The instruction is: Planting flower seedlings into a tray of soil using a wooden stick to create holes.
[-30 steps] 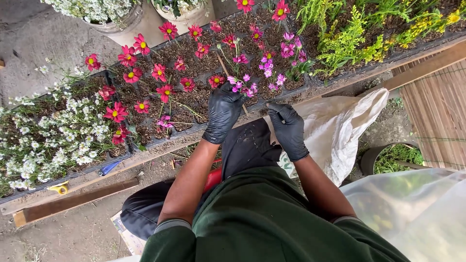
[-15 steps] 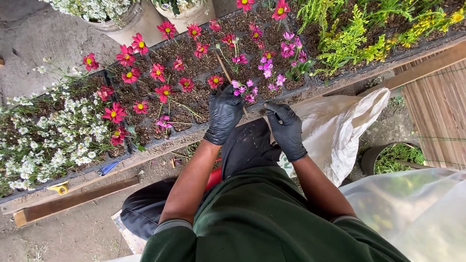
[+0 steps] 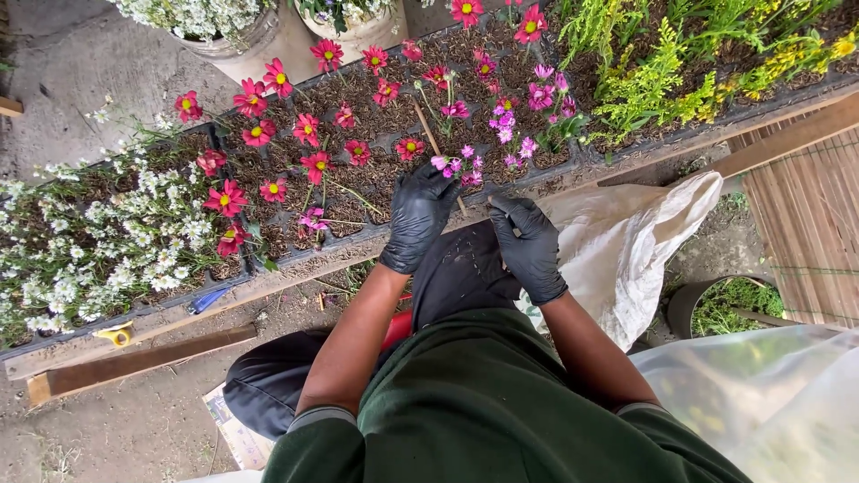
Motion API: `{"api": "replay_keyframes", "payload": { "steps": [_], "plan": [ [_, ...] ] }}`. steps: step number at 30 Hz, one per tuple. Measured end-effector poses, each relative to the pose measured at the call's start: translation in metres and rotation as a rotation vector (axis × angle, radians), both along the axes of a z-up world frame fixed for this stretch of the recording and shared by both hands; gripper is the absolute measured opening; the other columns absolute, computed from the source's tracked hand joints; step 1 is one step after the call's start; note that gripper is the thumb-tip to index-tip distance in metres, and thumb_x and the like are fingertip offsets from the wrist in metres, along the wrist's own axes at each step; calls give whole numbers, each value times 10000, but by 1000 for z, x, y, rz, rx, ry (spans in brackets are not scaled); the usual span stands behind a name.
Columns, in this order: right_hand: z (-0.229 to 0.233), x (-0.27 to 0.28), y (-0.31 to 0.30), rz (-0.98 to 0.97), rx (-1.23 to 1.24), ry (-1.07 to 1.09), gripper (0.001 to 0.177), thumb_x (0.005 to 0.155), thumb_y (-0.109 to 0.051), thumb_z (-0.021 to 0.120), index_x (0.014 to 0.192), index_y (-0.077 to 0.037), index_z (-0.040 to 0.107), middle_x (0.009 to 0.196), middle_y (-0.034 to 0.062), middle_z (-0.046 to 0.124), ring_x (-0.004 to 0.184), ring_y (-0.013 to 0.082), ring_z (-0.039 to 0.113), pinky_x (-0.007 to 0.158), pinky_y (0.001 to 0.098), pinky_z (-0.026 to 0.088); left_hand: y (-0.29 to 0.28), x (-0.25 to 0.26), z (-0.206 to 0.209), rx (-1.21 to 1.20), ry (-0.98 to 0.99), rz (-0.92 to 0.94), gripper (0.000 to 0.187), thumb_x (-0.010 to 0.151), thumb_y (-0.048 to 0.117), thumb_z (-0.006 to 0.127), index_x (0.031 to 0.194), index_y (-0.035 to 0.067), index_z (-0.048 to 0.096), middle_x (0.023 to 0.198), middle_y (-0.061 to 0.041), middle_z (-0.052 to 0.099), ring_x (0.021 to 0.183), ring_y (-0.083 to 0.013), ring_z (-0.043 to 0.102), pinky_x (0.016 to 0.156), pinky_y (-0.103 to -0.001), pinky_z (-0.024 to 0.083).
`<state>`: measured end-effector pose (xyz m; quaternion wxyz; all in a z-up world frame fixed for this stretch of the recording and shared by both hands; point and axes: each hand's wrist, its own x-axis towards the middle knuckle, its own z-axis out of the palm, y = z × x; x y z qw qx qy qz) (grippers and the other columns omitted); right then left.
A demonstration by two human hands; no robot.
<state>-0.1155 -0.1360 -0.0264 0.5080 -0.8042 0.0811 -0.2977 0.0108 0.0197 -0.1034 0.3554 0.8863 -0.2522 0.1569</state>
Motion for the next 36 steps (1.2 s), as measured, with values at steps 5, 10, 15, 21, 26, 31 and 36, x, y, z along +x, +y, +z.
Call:
{"api": "replay_keyframes", "payload": {
  "steps": [5,10,15,21,26,31,36],
  "plan": [
    [30,-1,9,-34,-314,-1,205,937,-151,828,1141,-131,811,886,95,756,713,279,714,683,372,607,29,-29,63,-54,-24,-7,219,821,142,840,1027,212,816,887,-100,747,861,-370,714,736,-455,571],
    [10,2,27,-66,-633,-13,445,864,-434,871,1211,-174,772,913,61,764,737,252,743,681,347,601,63,-51,87,89,-87,105,175,877,160,804,1045,210,805,896,-64,744,865,-310,725,744,-432,575],
    [28,18,48,-95,-782,13,441,909,-423,837,1211,-109,766,864,68,757,729,207,733,709,321,610,72,-61,111,171,137,184,168,955,307,722,1112,258,758,1023,-46,758,996,-350,712,907,-492,569],
    [32,20,54,-132,-868,110,311,947,-315,757,1196,-128,776,776,52,749,670,197,728,641,319,612,129,-39,1,450,-132,82,331,911,211,745,1229,294,702,1138,-10,714,1080,-313,683,967,-471,537],
    [40,12,63,-219,-882,175,350,919,-279,726,1213,-99,786,728,89,737,601,234,687,611,296,606,132,-51,63,364,57,152,207,997,378,669,1188,312,718,1118,7,722,1085,-297,679,1024,-456,504],
    [16,6,53,-150,-883,223,422,939,-270,605,1315,-159,761,635,15,675,490,171,613,561,305,591,122,-63,130,108,265,244,223,1051,418,582,1064,228,697,1071,-25,726,1046,-301,694,1037,-461,513],
    [12,-2,56,-200,-801,218,398,991,-293,671,1324,-85,737,684,53,699,535,218,647,549,284,591,154,-61,58,535,-85,174,198,971,305,677,1165,268,686,1083,-4,720,1019,-264,691,929,-438,542]
  ]
}}
